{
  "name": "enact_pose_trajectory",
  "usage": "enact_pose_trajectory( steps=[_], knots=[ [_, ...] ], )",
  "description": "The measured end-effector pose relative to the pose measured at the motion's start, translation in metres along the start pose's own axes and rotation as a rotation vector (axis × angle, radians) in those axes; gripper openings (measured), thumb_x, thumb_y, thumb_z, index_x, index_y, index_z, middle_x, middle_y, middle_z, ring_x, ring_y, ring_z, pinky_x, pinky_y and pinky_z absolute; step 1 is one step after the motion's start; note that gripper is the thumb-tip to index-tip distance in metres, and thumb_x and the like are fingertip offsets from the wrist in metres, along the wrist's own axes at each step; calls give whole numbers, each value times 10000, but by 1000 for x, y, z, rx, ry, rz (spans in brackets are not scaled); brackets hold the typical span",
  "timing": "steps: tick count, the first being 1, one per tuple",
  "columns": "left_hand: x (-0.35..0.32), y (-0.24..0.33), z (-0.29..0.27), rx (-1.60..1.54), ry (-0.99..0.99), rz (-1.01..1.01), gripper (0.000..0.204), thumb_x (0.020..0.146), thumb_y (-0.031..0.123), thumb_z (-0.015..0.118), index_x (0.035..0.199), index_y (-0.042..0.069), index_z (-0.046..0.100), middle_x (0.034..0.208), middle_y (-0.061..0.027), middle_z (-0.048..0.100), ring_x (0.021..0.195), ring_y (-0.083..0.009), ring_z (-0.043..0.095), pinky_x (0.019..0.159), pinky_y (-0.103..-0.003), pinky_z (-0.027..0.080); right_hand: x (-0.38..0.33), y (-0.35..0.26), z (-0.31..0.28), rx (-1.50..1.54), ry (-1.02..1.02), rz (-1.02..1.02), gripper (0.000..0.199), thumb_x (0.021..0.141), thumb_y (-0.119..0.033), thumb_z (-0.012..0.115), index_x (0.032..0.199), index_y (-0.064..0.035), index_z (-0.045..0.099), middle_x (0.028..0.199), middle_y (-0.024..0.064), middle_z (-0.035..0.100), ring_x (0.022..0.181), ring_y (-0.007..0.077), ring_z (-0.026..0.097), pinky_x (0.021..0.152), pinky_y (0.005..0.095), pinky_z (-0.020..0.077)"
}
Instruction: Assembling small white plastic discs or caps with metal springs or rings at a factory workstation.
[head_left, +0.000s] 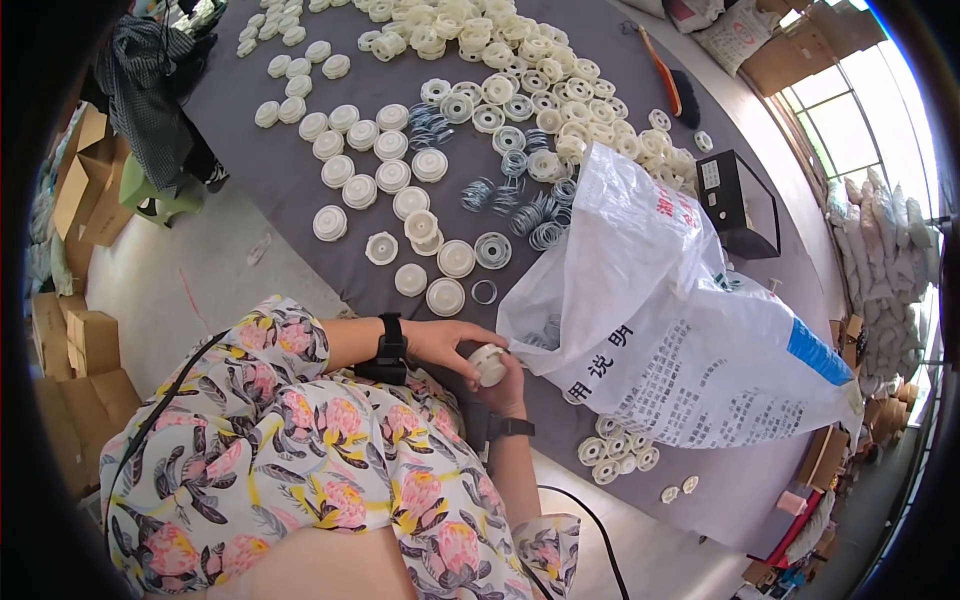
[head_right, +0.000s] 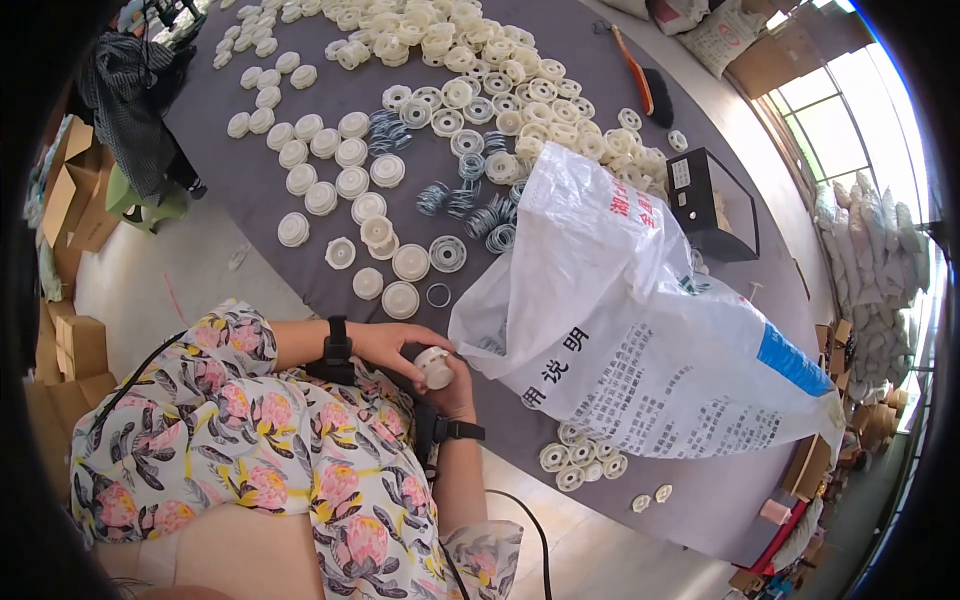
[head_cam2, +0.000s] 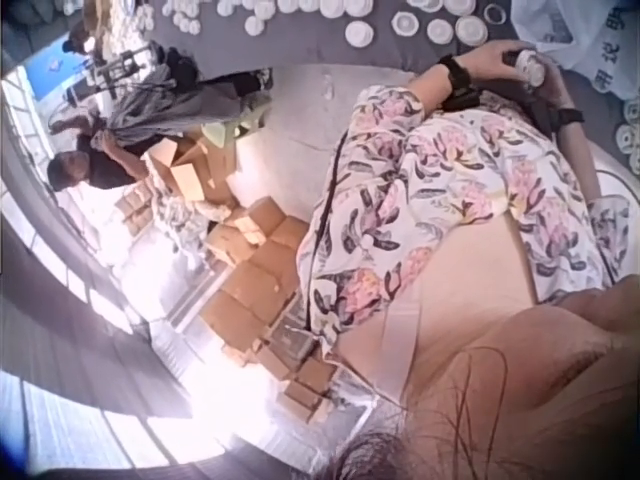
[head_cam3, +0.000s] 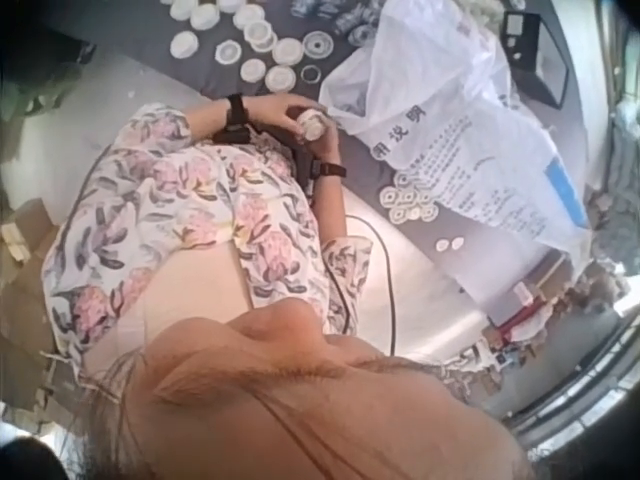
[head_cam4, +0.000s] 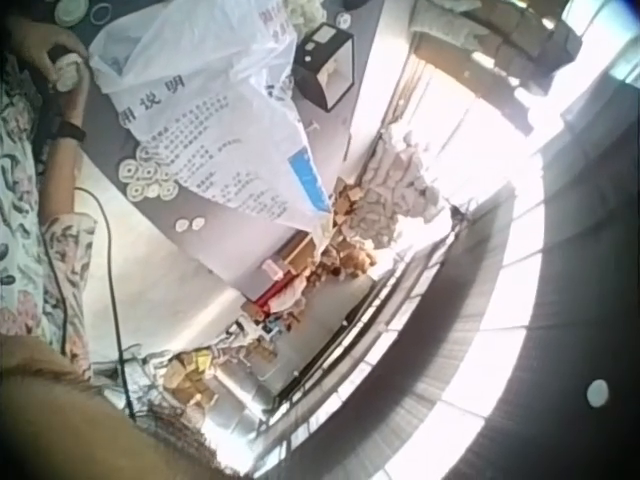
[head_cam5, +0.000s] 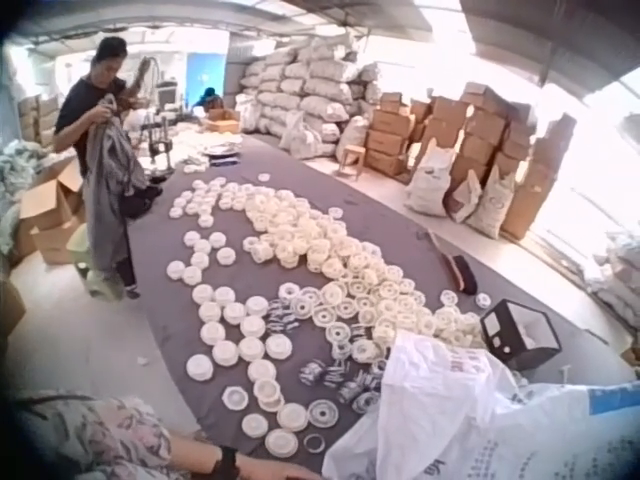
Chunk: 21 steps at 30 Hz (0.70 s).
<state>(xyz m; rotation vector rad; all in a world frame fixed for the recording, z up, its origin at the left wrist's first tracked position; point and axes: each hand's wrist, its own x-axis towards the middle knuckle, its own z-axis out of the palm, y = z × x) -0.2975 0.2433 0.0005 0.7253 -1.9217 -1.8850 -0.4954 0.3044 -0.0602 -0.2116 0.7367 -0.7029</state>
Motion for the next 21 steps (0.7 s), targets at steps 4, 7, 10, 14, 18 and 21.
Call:
enact_pose_trajectory(
  steps=[4, 7, 10, 14, 18, 21],
  knots=[
    [1, -1, 0, -99, -29, -112, 660, 746, 199, 754, 1309, 40, 450, 1227, -96, 550, 1135, -195, 522, 980, -346, 395, 1, 6, -17, 165, -244, 44, 517, 826, -490, 477, 1126, -71, 526, 827, 114, 599, 630, 221, 573, 481, 310, 419],
    [4, -10, -6, -377, 241, -171, 653, 727, 273, 757, 1273, 38, 488, 1154, -129, 594, 1102, -185, 546, 963, -333, 412, 1, 11, -27, 196, -43, -45, 497, 847, -500, 463, 1122, -91, 531, 835, 130, 596, 626, 228, 561, 479, 296, 401],
    [11, -17, -26, 437, 547, -222, 598, 689, 220, 765, 1216, 62, 532, 1022, -96, 580, 946, -258, 574, 845, -377, 452, -9, 8, -31, 279, 75, -53, 446, 897, -440, 423, 1112, -67, 537, 826, 165, 617, 597, 244, 551, 471, 291, 396],
    [27, -39, -38, 753, 554, -66, 607, 648, 252, 757, 1195, 95, 545, 974, -105, 548, 931, -290, 546, 814, -407, 425, -11, 13, -25, 233, 166, -45, 425, 912, -429, 402, 1106, -75, 533, 829, 168, 616, 605, 238, 553, 482, 285, 398],
    [40, -43, -38, 1080, 351, -94, 574, 632, 278, 757, 1148, 114, 567, 1022, -90, 537, 1030, -262, 510, 865, -398, 374, -10, 15, -17, 230, 240, -46, 416, 914, -422, 404, 1106, -75, 527, 836, 162, 619, 610, 231, 558, 485, 282, 398],
    [40, -40, -35, 1065, 349, -106, 567, 629, 298, 759, 1129, 107, 573, 1017, -87, 536, 1037, -258, 504, 873, -394, 362, -8, 13, -15, 231, 236, -40, 405, 915, -417, 409, 1099, -75, 524, 841, 158, 622, 616, 227, 564, 487, 283, 402]
  ],
)
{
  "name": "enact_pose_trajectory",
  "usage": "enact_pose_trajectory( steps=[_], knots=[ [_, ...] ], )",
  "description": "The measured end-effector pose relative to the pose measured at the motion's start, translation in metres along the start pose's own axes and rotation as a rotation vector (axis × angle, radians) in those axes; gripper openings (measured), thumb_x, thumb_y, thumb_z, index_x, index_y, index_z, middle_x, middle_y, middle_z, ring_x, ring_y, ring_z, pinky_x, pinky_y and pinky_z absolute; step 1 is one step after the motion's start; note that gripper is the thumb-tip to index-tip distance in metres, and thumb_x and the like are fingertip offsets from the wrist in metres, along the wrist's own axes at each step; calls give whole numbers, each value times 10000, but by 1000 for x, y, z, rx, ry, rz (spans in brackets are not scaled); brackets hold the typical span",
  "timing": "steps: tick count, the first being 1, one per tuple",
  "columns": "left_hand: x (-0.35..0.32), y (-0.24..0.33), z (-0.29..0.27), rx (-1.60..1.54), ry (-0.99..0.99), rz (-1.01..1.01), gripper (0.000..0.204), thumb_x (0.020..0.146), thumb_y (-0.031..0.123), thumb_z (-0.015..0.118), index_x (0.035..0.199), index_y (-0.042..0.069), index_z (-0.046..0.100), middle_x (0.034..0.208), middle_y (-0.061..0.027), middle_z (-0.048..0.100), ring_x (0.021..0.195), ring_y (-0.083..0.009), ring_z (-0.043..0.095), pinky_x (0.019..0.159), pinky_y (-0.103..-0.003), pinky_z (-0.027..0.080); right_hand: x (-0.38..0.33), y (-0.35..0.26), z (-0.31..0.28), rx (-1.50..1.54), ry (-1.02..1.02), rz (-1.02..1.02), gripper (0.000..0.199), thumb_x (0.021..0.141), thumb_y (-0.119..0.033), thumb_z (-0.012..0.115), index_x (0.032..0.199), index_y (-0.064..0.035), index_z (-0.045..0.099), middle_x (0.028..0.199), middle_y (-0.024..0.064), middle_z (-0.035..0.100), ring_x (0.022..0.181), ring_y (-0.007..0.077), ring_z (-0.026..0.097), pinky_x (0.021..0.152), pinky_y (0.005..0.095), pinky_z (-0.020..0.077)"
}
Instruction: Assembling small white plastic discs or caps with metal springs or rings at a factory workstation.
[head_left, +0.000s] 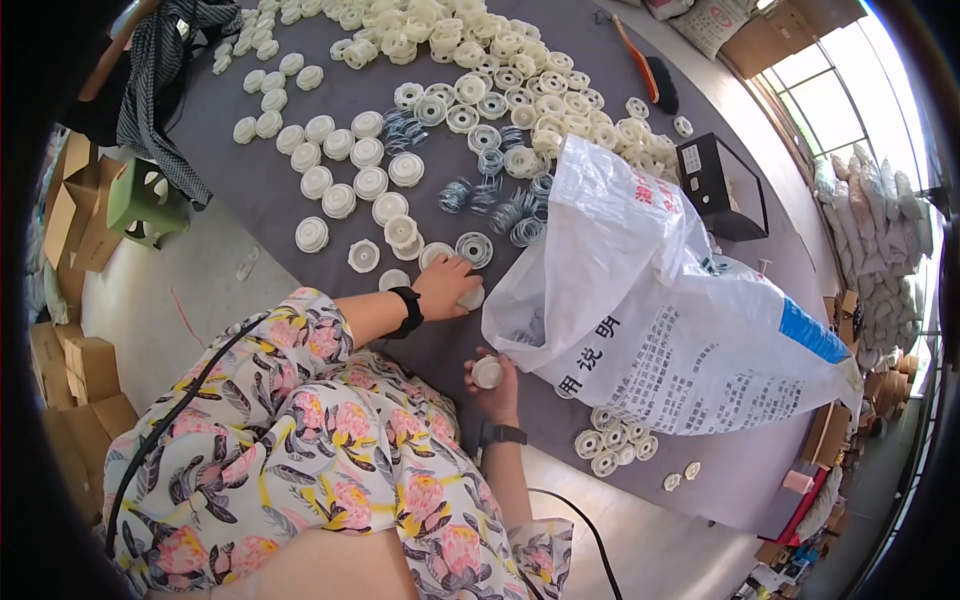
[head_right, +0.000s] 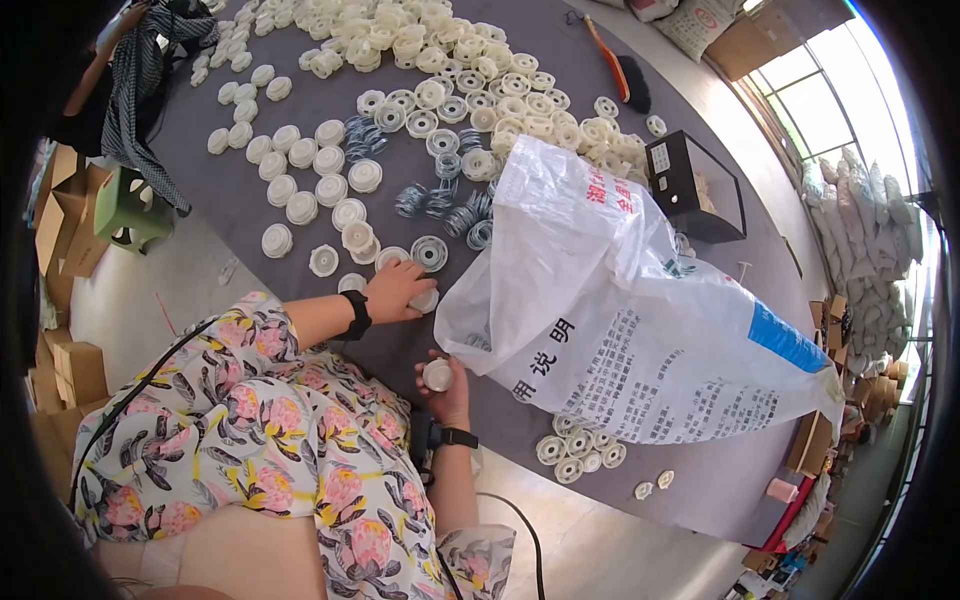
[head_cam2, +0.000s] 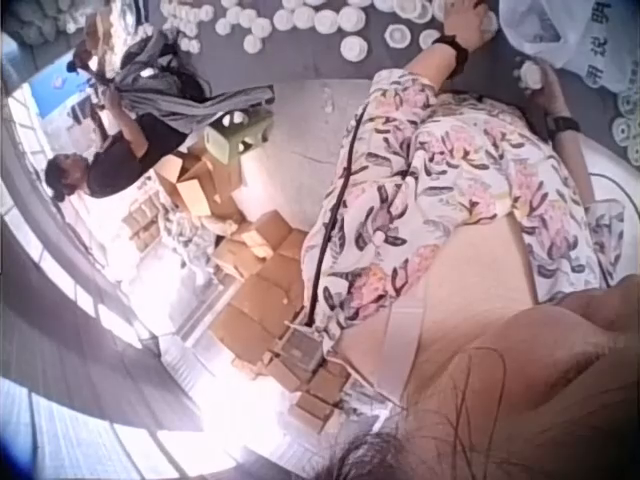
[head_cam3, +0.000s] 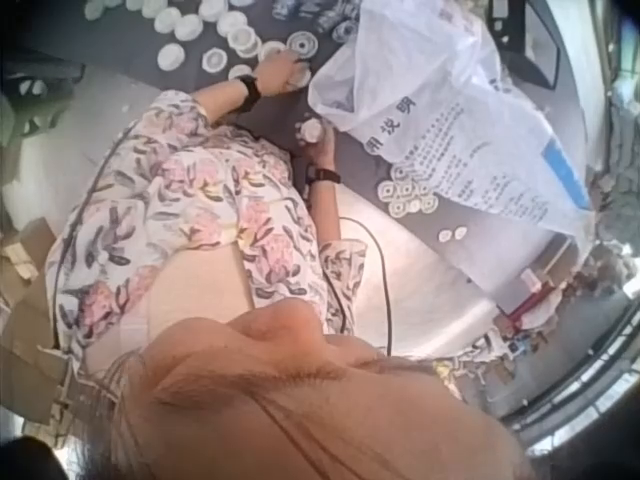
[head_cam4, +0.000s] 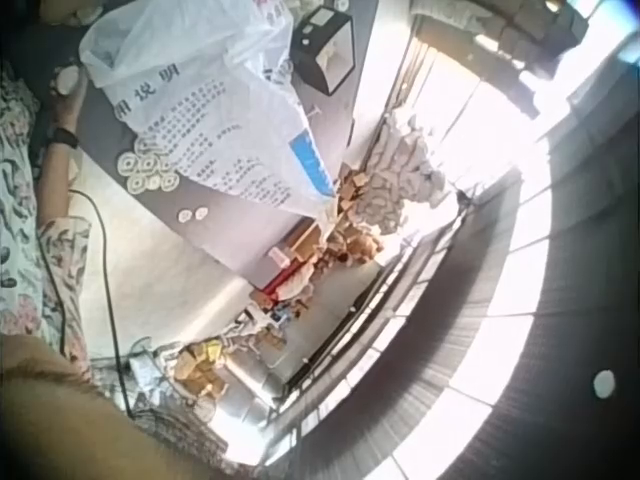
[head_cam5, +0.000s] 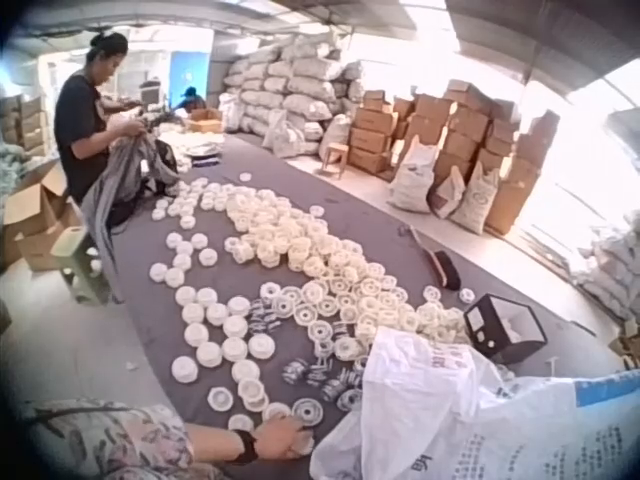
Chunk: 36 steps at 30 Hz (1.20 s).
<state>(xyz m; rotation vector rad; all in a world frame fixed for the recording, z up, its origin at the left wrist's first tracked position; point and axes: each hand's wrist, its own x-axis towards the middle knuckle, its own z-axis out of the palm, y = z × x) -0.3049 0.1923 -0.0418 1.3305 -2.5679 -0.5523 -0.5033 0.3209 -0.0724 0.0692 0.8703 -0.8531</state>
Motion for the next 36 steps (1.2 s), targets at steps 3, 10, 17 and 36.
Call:
enact_pose_trajectory(
  steps=[3, 10, 17, 36],
  knots=[
    [0, 6, -14, -179, 5, -81, 544, 635, 312, 754, 1100, 88, 583, 991, -92, 539, 1007, -267, 514, 858, -390, 368, 3, -1, -3, -51, -12, -4, 398, 918, -415, 409, 1092, -76, 523, 842, 155, 625, 619, 223, 572, 493, 284, 412],
    [31, -18, -24, -296, 113, -297, 514, 658, 314, 735, 1103, 104, 587, 998, -95, 534, 966, -270, 516, 838, -372, 376, 16, 3, -32, -101, 43, 24, 428, 921, -472, 394, 1068, -92, 525, 873, 151, 614, 647, 230, 566, 528, 311, 419],
    [49, -26, -15, 166, -32, -255, 541, 659, 305, 739, 1149, 139, 582, 1013, -92, 511, 1018, -251, 481, 818, -386, 361, 19, 8, -35, -155, -12, 3, 433, 923, -466, 401, 1098, -83, 500, 855, 141, 627, 635, 222, 579, 531, 305, 440],
    [-100, -24, -12, 41, 148, -147, 844, 710, 536, 667, 1385, 140, 352, 1440, -197, 247, 1368, -345, 193, 1089, -575, 101, 40, 7, 55, -1130, 128, -326, 696, 772, -170, 710, 1331, 19, 341, 1127, 151, 533, 778, 145, 569, 559, 245, 484]
  ],
)
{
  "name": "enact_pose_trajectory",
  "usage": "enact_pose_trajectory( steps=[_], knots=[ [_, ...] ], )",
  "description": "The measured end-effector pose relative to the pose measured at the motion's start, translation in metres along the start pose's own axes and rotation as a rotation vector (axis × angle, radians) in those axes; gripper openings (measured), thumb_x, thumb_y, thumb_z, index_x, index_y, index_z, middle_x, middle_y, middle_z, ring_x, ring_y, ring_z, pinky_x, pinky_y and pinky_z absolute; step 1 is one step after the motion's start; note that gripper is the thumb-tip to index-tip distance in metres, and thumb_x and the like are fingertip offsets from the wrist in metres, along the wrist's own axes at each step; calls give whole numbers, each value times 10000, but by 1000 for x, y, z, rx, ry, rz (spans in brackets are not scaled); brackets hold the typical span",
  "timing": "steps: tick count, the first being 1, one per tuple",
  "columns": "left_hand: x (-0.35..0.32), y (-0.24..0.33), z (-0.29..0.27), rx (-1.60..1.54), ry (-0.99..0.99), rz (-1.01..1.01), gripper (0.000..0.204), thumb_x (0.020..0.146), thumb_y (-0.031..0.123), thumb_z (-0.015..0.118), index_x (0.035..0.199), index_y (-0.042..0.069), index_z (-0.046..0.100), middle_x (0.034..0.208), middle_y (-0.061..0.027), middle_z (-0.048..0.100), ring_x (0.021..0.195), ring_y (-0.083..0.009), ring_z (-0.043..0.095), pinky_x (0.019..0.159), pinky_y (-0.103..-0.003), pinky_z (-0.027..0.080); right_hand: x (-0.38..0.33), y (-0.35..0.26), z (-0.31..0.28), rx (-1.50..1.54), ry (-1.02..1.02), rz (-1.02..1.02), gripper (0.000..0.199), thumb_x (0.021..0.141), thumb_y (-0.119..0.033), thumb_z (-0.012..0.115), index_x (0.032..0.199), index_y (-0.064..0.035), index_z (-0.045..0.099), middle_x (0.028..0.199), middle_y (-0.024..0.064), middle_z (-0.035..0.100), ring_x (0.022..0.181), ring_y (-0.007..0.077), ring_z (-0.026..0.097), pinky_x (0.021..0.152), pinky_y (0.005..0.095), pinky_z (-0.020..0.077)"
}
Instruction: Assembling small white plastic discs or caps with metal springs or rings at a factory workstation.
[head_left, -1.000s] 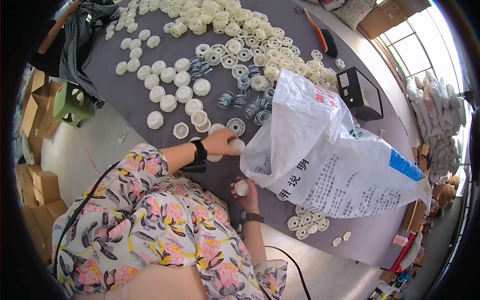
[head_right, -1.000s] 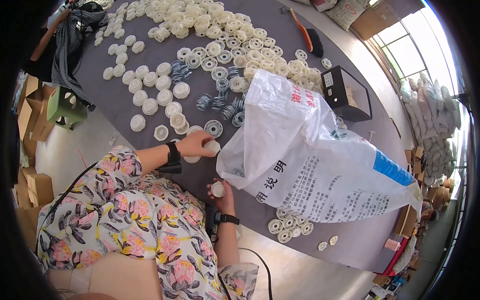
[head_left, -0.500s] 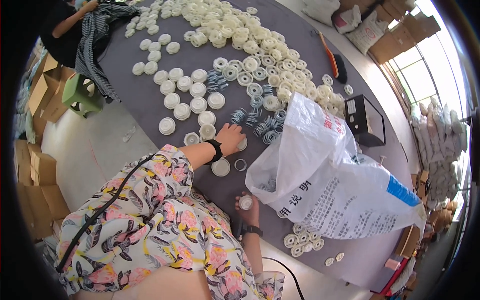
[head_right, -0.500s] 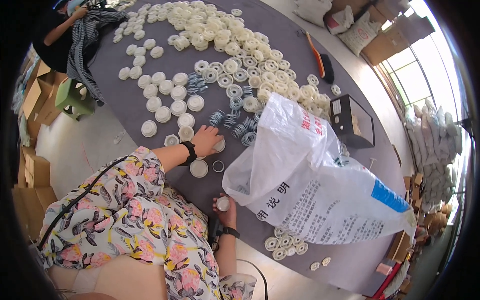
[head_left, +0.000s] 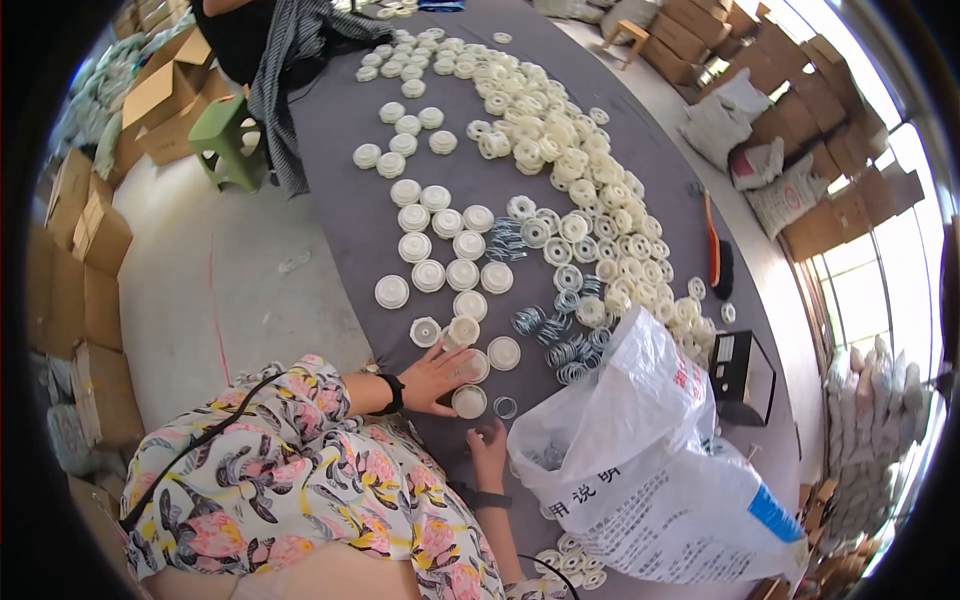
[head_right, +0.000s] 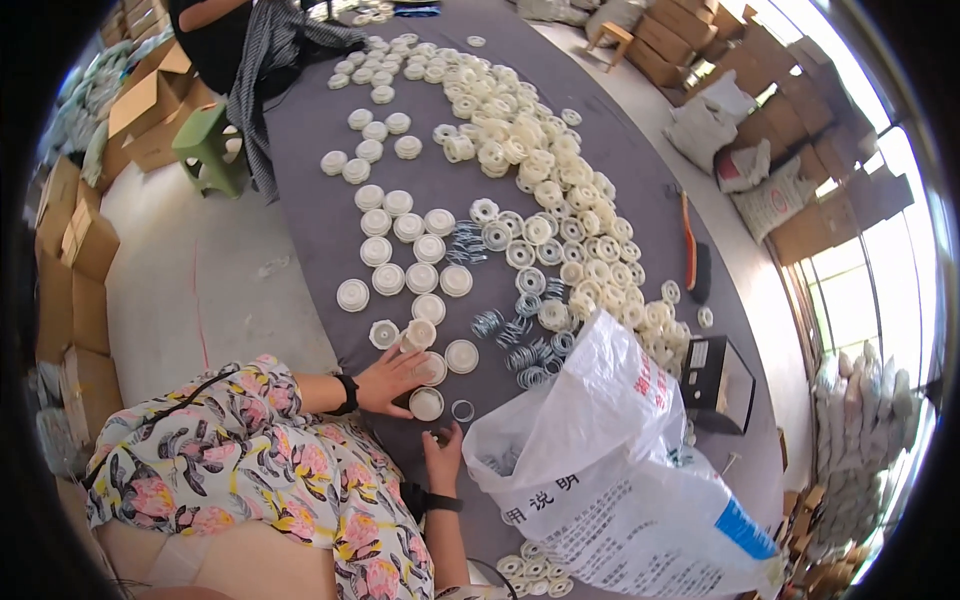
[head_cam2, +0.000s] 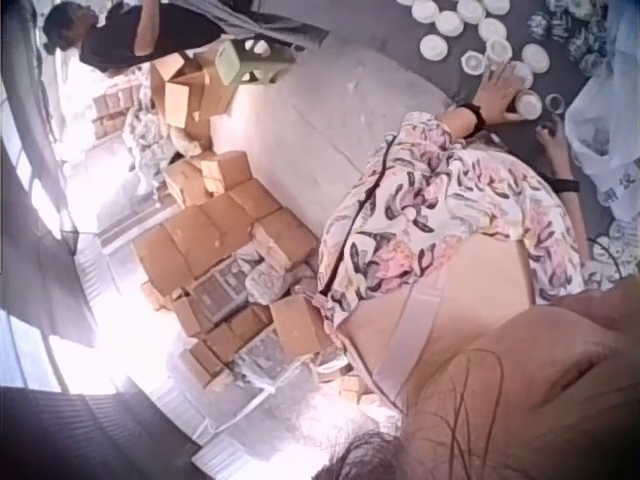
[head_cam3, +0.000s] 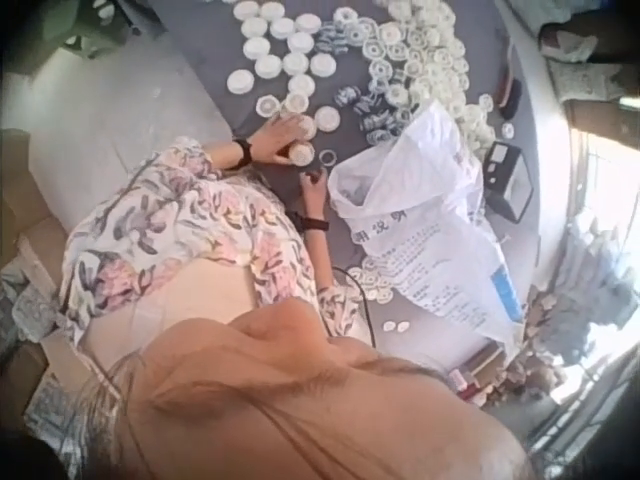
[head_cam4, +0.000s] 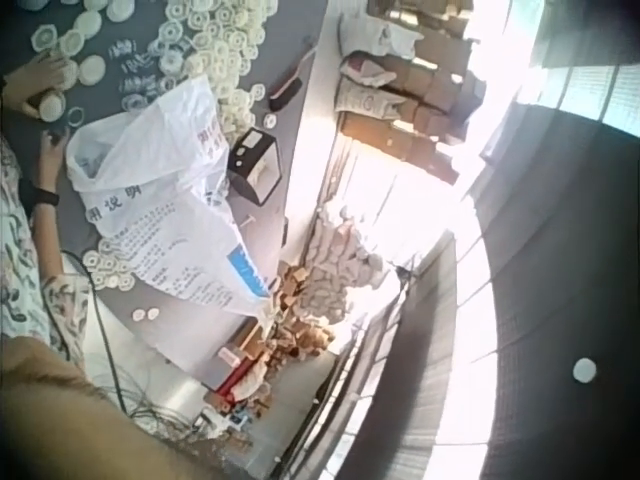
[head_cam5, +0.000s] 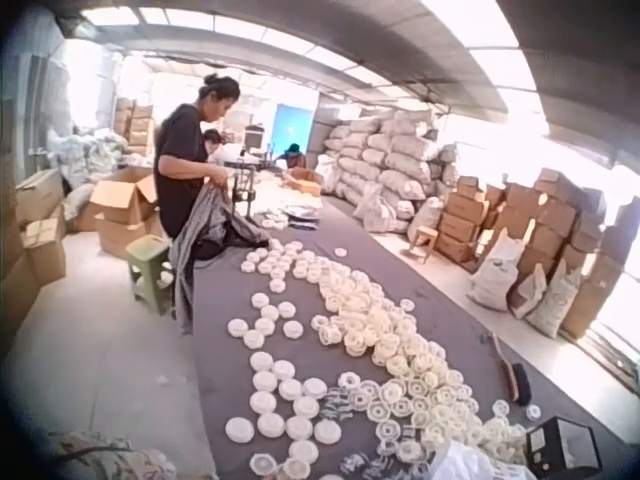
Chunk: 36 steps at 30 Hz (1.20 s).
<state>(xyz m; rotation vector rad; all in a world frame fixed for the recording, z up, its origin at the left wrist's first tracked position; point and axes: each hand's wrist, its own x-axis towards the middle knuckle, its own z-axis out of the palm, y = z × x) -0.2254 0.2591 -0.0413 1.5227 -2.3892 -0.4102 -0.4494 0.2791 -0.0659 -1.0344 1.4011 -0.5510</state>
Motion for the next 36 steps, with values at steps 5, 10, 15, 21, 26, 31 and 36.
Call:
enact_pose_trajectory(
  steps=[5, 10, 15, 21, 26, 31, 36],
  knots=[
    [-38, -28, -7, -59, 254, -430, 1020, 626, 565, 719, 1413, 103, 265, 1463, -210, 182, 1375, -370, 140, 1084, -584, 76, 19, -4, 25, -276, 57, -215, 883, 720, -191, 756, 1399, 3, 226, 1296, 242, 381, 1042, 286, 517, 802, 336, 492],
    [-55, -53, -3, -34, 289, -694, 1225, 492, 618, 777, 1434, 90, 198, 1470, -265, 67, 1370, -450, 51, 1059, -633, 49, 29, -45, 58, -534, 54, -416, 950, 675, -206, 778, 1408, -8, 209, 1360, 292, 280, 1246, 409, 324, 1025, 418, 330],
    [-36, -77, -10, -41, 313, -789, 1228, 501, 622, 773, 1439, 98, 180, 1469, -281, 34, 1364, -475, 6, 1055, -640, 45, 55, -74, 88, -633, 101, -393, 1027, 641, -263, 802, 1429, -50, 178, 1365, 291, 284, 1265, 430, 297, 1020, 426, 337],
    [-23, -132, -44, -56, 266, -830, 1216, 518, 614, 770, 1440, 100, 167, 1459, -298, 40, 1360, -483, 14, 1043, -658, 43, 80, -135, 130, -760, 98, -137, 1107, 603, -351, 824, 1443, -108, 145, 1381, 359, 185, 1275, 472, 287, 973, 447, 390],
    [-19, -184, -67, -75, 248, -811, 1211, 512, 599, 781, 1437, 110, 172, 1458, -298, 43, 1358, -484, 26, 1037, -667, 38, 123, -167, 170, -800, 137, -142, 1113, 585, -352, 830, 1445, -147, 154, 1384, 381, 135, 1209, 499, 380, 901, 452, 454],
    [-9, -256, -103, -133, 258, -875, 1200, 514, 592, 780, 1445, 135, 176, 1472, -276, 31, 1367, -464, 12, 1030, -677, 38, 161, -192, 203, -887, 131, -146, 1200, 545, -381, 847, 1452, -123, 104, 1392, 395, 107, 1201, 507, 386, 906, 459, 450],
    [12, -329, -140, -138, 243, -837, 1206, 517, 594, 779, 1453, 152, 160, 1477, -264, 24, 1368, -457, 26, 1039, -668, 47, 193, -234, 237, -933, 93, -128, 1224, 539, -383, 848, 1453, -91, 87, 1387, 405, 150, 1302, 491, 242, 953, 447, 423]
  ],
)
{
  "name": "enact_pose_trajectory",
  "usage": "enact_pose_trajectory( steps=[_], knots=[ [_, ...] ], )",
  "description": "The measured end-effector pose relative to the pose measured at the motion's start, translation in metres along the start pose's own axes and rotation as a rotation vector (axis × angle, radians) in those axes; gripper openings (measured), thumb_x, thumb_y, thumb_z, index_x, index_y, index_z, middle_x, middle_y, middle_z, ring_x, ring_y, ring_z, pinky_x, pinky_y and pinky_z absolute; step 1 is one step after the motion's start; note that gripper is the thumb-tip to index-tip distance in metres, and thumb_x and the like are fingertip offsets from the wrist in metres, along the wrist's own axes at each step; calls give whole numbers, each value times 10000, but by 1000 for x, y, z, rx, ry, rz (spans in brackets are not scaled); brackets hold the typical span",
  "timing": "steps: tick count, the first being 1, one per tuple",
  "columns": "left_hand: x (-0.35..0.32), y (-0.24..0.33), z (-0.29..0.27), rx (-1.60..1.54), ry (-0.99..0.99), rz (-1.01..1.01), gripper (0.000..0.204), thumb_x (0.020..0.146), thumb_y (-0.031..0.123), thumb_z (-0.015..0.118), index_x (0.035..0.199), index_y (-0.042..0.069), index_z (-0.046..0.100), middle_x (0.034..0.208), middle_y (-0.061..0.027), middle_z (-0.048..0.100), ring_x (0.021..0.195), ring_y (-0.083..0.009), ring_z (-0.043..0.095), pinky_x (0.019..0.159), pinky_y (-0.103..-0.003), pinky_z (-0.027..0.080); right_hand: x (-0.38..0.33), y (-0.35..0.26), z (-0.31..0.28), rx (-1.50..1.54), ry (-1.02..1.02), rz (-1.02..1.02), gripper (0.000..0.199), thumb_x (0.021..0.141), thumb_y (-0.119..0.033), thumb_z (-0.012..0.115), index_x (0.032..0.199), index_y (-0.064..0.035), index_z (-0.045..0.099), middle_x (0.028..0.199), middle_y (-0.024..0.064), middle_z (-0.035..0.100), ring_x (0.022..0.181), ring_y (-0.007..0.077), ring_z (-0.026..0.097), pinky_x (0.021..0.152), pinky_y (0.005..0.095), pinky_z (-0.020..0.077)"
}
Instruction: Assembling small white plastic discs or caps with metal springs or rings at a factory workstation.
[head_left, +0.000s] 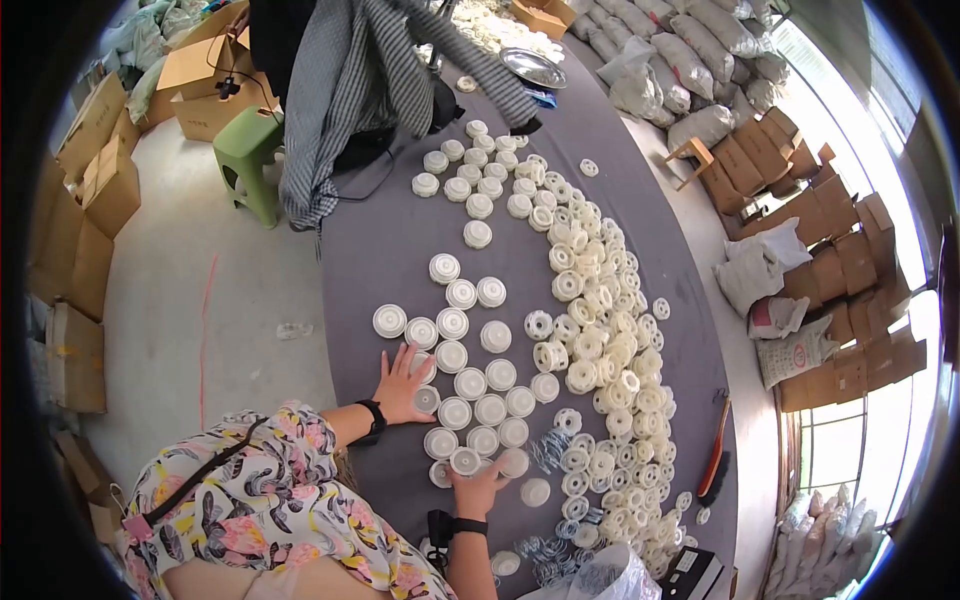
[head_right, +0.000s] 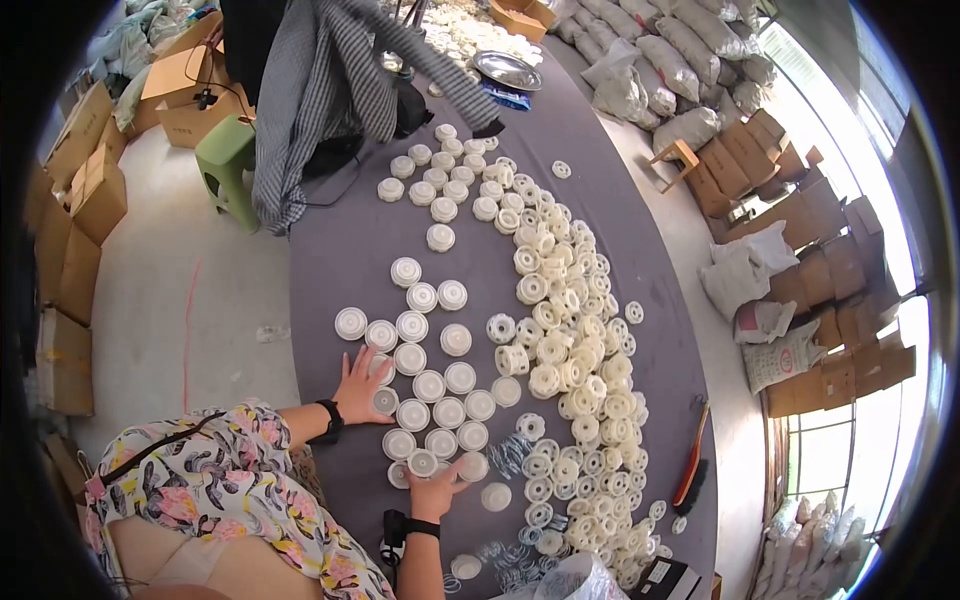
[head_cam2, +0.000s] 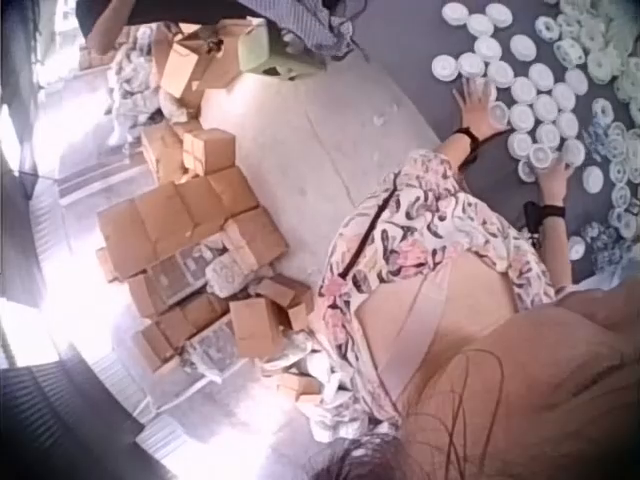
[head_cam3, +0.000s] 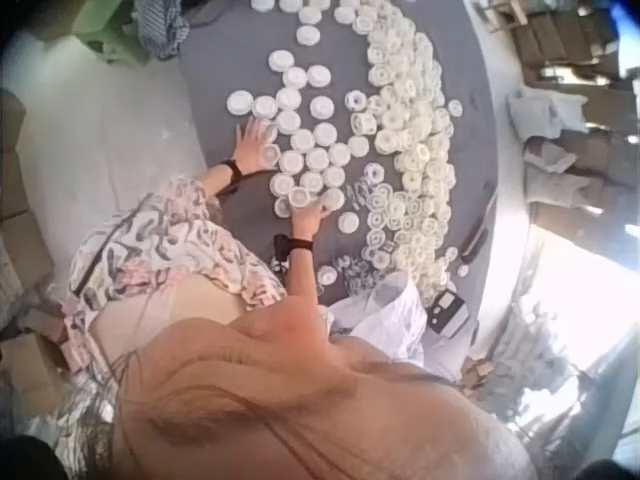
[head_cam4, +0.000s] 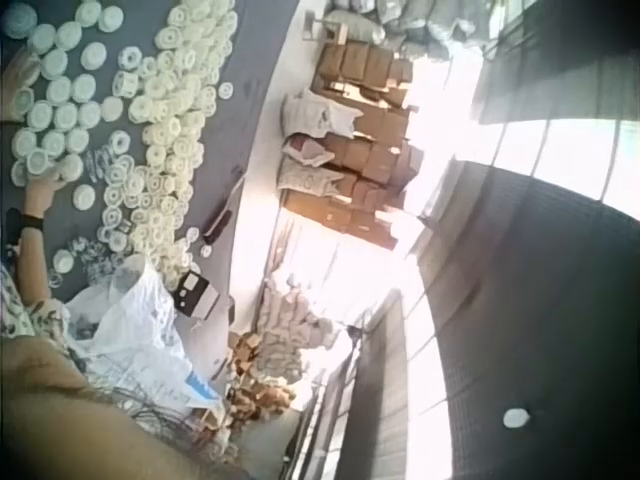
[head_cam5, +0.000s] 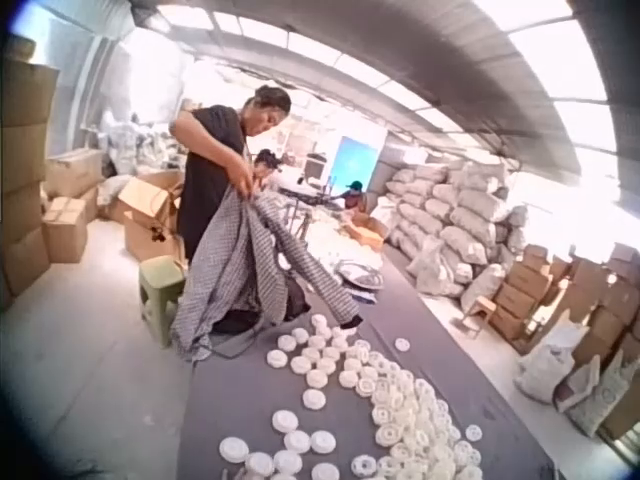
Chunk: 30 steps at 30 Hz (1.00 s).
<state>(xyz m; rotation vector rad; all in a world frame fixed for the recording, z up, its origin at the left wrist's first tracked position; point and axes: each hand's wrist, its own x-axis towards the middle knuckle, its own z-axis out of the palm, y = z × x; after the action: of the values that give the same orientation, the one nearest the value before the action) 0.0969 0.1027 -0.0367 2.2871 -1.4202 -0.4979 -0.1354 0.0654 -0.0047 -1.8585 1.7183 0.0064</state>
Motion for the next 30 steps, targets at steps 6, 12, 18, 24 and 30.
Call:
enact_pose_trajectory(
  steps=[6, 12, 18, 24, 30],
  knots=[
    [68, -15, -35, 37, 29, 48, 1142, 540, 558, 780, 1437, 131, 219, 1465, -232, 130, 1347, -394, 171, 1049, -552, 193, 67, -46, 2, 2, 8, 20, 1161, 579, -378, 820, 1460, -158, 97, 1392, 411, 115, 1229, 518, 334, 947, 449, 424],
    [103, -22, -52, 101, 41, 105, 1128, 546, 560, 774, 1435, 129, 229, 1466, -228, 139, 1357, -394, 151, 1066, -571, 170, 130, -60, -4, 82, 56, -198, 1082, 619, -350, 799, 1444, -74, 155, 1391, 369, 200, 1268, 483, 313, 1012, 449, 361],
    [38, -16, -70, 21, 4, 402, 908, 664, 538, 703, 1387, 131, 335, 1438, -216, 232, 1357, -387, 178, 1060, -624, 105, 89, -50, -30, 340, 217, -315, 984, 698, -203, 756, 1453, -70, 140, 1319, 305, 379, 1216, 409, 400, 978, 434, 378],
    [-79, 51, 10, -158, -658, 1158, 718, 680, 451, 714, 1288, 160, 465, 1460, -137, 269, 1372, -327, 206, 1067, -612, 143, -34, 23, -39, 596, 303, 28, 879, 757, -151, 700, 1453, -76, 169, 1289, 247, 414, 1123, 283, 464, 861, 339, 423],
    [-86, 74, 77, -51, -483, 1312, 599, 699, 367, 696, 1219, 130, 515, 1403, -133, 363, 1372, -292, 229, 1103, -567, 136, -108, 101, -14, 572, 426, 231, 798, 787, -127, 675, 1433, -58, 212, 1263, 234, 424, 959, 237, 537, 756, 308, 475]
  ],
)
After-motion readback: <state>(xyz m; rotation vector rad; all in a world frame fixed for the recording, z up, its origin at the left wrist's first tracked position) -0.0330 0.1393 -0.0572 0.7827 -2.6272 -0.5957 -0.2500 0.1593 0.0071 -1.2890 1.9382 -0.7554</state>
